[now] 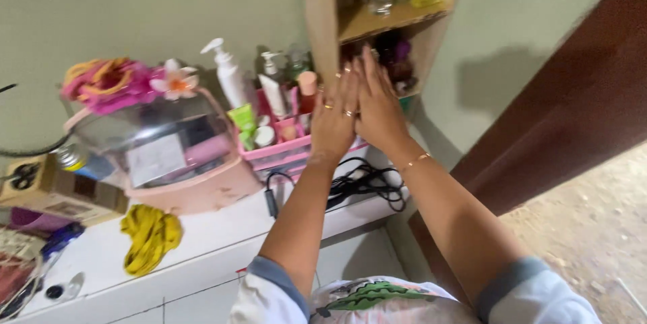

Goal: Showing various perfume bottles and organizing them on a shelf.

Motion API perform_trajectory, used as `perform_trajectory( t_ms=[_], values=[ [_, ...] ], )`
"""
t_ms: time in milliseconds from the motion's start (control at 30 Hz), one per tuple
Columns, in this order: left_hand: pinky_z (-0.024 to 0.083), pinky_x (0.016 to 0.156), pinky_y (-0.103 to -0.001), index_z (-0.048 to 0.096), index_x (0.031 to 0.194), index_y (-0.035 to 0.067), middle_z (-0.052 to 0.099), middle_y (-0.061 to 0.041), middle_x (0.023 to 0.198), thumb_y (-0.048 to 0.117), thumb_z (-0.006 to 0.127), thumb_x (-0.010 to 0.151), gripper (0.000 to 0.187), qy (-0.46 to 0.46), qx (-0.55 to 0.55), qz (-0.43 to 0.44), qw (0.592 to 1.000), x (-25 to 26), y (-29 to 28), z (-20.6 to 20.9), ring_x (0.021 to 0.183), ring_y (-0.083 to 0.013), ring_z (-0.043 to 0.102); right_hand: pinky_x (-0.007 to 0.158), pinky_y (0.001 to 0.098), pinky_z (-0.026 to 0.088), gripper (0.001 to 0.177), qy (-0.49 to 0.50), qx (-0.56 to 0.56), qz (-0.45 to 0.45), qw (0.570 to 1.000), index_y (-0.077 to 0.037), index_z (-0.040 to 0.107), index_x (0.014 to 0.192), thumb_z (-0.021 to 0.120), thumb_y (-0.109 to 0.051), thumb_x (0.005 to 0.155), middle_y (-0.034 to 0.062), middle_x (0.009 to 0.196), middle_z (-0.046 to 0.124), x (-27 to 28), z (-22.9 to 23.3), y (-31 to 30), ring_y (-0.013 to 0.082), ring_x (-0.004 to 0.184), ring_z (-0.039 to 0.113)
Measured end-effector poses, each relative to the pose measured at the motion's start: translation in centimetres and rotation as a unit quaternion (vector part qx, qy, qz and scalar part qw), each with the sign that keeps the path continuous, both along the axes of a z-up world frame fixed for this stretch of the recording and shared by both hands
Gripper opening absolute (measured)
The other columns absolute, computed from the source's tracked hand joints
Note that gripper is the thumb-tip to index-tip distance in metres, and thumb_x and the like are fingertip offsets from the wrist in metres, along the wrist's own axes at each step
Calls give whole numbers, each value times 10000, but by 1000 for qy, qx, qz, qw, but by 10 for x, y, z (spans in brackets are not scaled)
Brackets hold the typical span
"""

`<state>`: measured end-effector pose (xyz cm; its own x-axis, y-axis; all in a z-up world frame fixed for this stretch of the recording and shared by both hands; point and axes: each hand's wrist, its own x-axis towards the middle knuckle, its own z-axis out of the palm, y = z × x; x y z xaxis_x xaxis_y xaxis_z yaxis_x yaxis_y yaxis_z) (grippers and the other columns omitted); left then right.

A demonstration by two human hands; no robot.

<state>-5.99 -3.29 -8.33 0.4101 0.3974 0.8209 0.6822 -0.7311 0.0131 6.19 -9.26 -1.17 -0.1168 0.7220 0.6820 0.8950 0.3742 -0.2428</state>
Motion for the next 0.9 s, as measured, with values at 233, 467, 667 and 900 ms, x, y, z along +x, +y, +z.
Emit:
perform_trajectory(
  t_ms=[233, 467, 667, 900],
  values=[
    [155, 1268, -633, 281, 1604, 18, 316, -153, 1666, 185, 599, 972, 727, -35, -40, 35, 998, 39, 16, 60, 1565, -337, 293, 1305, 420, 303, 682, 2, 58, 48, 997, 22, 360, 1595, 565, 50, 945, 177, 1717, 187, 40, 43, 40, 383, 1590, 280],
    [93, 1250, -655, 346, 1620, 75, 253, -80, 1705, 237, 592, 992, 694, -11, -68, 155, 985, 45, 30, 84, 1592, -309, 148, 1307, 409, 365, 722, 79, 113, 115, 984, -31, 244, 1649, 539, 95, 1002, 213, 1722, 186, 45, 73, 89, 430, 1595, 271],
    [32, 1172, -801, 503, 1548, 126, 290, 0, 1698, 219, 574, 997, 563, 10, -27, 213, 977, 44, 30, 74, 1605, -297, 122, 1278, 435, 399, 713, 125, 90, 94, 984, -26, 284, 1629, 582, 52, 986, 253, 1658, 357, 40, 65, 139, 468, 1505, 402],
    [9, 1119, -861, 634, 1434, 117, 326, 10, 1648, 253, 614, 966, 488, -12, -37, 175, 984, 44, 34, 69, 1591, -336, 103, 1259, 461, 366, 753, 140, 105, 88, 981, 32, 293, 1570, 672, -10, 921, 298, 1582, 400, 31, 44, 183, 481, 1465, 422]
  ],
)
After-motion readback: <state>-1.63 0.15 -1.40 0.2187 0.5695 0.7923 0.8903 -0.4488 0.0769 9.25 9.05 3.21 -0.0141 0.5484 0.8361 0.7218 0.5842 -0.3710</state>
